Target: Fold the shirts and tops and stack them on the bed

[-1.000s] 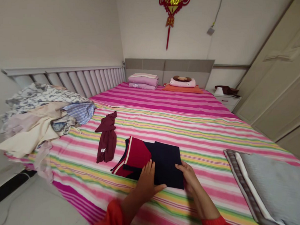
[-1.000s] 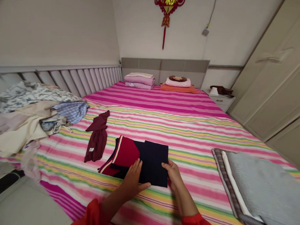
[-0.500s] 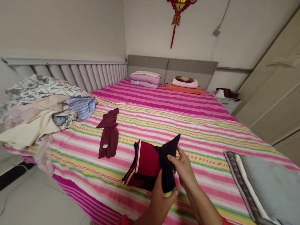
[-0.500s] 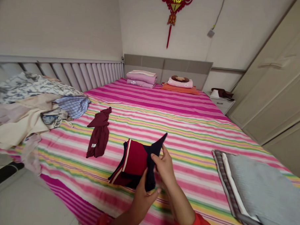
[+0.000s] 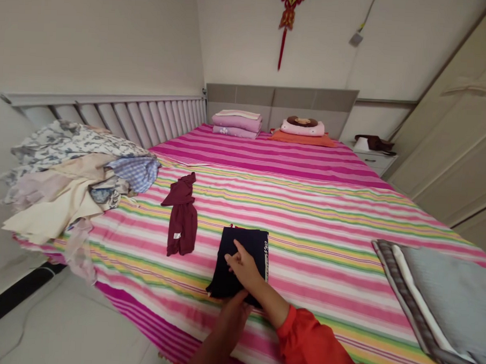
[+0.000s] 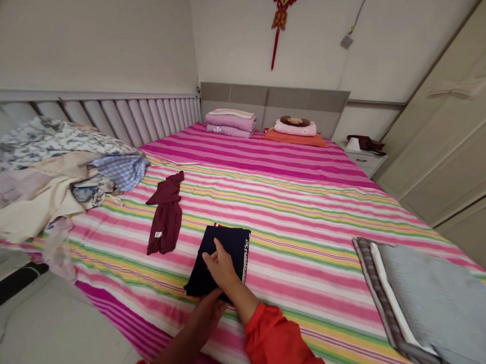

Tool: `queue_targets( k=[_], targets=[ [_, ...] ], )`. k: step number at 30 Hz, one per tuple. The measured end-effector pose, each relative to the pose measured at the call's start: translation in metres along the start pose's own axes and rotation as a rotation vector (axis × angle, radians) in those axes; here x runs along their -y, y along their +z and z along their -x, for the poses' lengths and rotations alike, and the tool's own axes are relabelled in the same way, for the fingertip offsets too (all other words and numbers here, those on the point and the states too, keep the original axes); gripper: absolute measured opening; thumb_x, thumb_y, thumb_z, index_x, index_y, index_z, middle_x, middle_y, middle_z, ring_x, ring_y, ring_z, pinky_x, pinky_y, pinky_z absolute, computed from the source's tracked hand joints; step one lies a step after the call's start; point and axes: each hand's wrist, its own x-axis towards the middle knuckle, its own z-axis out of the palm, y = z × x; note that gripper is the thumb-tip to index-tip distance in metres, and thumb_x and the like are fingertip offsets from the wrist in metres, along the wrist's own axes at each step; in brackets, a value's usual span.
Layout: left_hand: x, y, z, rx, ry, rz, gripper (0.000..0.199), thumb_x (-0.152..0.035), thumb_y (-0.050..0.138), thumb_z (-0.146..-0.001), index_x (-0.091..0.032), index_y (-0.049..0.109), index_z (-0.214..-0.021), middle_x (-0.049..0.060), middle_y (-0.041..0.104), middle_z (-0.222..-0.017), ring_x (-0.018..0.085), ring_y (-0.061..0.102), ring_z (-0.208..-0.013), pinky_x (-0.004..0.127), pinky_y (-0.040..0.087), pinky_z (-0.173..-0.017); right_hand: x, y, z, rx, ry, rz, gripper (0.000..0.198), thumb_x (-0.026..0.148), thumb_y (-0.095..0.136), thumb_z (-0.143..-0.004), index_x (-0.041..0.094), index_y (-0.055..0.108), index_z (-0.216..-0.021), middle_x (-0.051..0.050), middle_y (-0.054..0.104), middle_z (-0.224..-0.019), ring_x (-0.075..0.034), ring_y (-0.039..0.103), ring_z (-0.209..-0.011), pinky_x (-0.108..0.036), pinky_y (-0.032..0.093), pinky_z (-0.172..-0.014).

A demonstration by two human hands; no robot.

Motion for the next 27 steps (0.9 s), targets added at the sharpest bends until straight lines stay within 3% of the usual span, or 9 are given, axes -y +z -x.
queue_targets(
  k=[2,4,8,11,15,18,21,23,27],
  targets=[
    [-0.01,-0.003,0.005,-0.048,-0.139,0.29,0.039,-0.044,0.061,-0.083,-0.021,0.066,-0.113,0.012,0.071,-0.117,0.027,0.068,-0.108,0.039,0.059,-0.085,-0.002,-0.014,0.006,-0.004,-0.183,0.196,0.051,0.032,0.055,-0.087,0.02,0.054,-0.136,-0.003,0.07,-0.089,-0.017,0.066,-0.082,-0.032,0.054,-0.078],
    [-0.017,-0.012,0.01,-0.115,-0.247,0.509,0.038,-0.041,0.07,-0.077,-0.021,0.068,-0.109,0.011,0.072,-0.114,0.026,0.069,-0.106,0.037,0.059,-0.085,-0.007,-0.029,0.016,-0.004,-0.344,0.427,0.045,0.033,0.052,-0.09,0.022,0.058,-0.133,-0.009,0.068,-0.117,-0.023,0.061,-0.111,-0.041,0.048,-0.098],
    [-0.025,-0.042,0.01,-0.188,-0.188,0.365,0.038,-0.044,0.073,-0.074,-0.022,0.069,-0.104,0.01,0.074,-0.107,0.025,0.071,-0.098,0.036,0.061,-0.081,-0.029,-0.048,0.033,-0.021,-0.383,0.803,0.054,0.043,0.046,-0.094,0.024,0.045,-0.145,-0.01,0.044,-0.152,-0.03,0.032,-0.143,-0.055,0.027,-0.115],
    [-0.03,-0.061,0.002,-0.19,-0.089,0.196,0.048,-0.05,0.077,-0.067,-0.02,0.069,-0.103,0.01,0.075,-0.1,0.027,0.072,-0.096,0.037,0.06,-0.081,-0.046,-0.049,0.037,-0.04,-0.33,0.918,0.061,0.045,0.046,-0.095,0.023,0.036,-0.15,-0.01,0.034,-0.157,-0.03,0.025,-0.147,-0.057,0.022,-0.116],
    [-0.045,-0.075,-0.009,-0.229,0.047,-0.024,0.071,-0.05,0.08,-0.053,-0.015,0.062,-0.112,0.009,0.075,-0.088,0.029,0.072,-0.088,0.042,0.059,-0.082,-0.047,-0.042,0.037,-0.073,-0.288,0.944,0.061,0.044,0.046,-0.095,0.021,0.037,-0.15,-0.012,0.037,-0.156,-0.032,0.028,-0.146,-0.06,0.022,-0.115],
    [-0.06,-0.077,-0.016,-0.306,0.222,-0.306,0.069,-0.056,0.066,-0.067,-0.015,0.056,-0.122,0.014,0.073,-0.105,0.03,0.069,-0.1,0.047,0.056,-0.088,-0.042,-0.039,0.044,-0.099,-0.378,0.931,0.062,0.041,0.046,-0.095,0.02,0.033,-0.151,-0.013,0.034,-0.156,-0.032,0.026,-0.146,-0.06,0.021,-0.116],
    [-0.077,-0.072,-0.032,-0.275,0.4,-0.503,0.058,-0.053,0.057,-0.079,-0.019,0.055,-0.127,0.015,0.062,-0.131,0.028,0.058,-0.122,0.046,0.047,-0.102,-0.04,-0.037,0.057,0.025,-0.556,0.916,0.064,0.039,0.05,-0.094,0.027,0.028,-0.153,-0.007,0.035,-0.157,-0.027,0.025,-0.147,-0.058,0.018,-0.118],
    [-0.089,-0.068,-0.052,-0.251,0.356,-0.513,0.059,-0.053,0.061,-0.076,-0.018,0.056,-0.124,0.015,0.064,-0.127,0.027,0.061,-0.116,0.044,0.049,-0.098,-0.036,-0.035,0.064,0.153,-0.605,0.9,0.065,0.043,0.051,-0.094,0.031,0.027,-0.153,-0.004,0.037,-0.156,-0.025,0.026,-0.147,-0.056,0.016,-0.119],
    [-0.108,-0.061,-0.101,-0.219,0.15,-0.458,0.055,-0.063,0.07,-0.062,-0.012,0.065,-0.083,0.009,0.069,-0.073,0.026,0.068,-0.073,0.037,0.055,-0.067,-0.021,-0.028,0.068,0.338,-0.622,0.832,0.067,0.053,0.043,-0.096,0.033,0.019,-0.155,-0.001,0.034,-0.158,-0.021,0.019,-0.149,-0.052,0.008,-0.122]
  ],
)
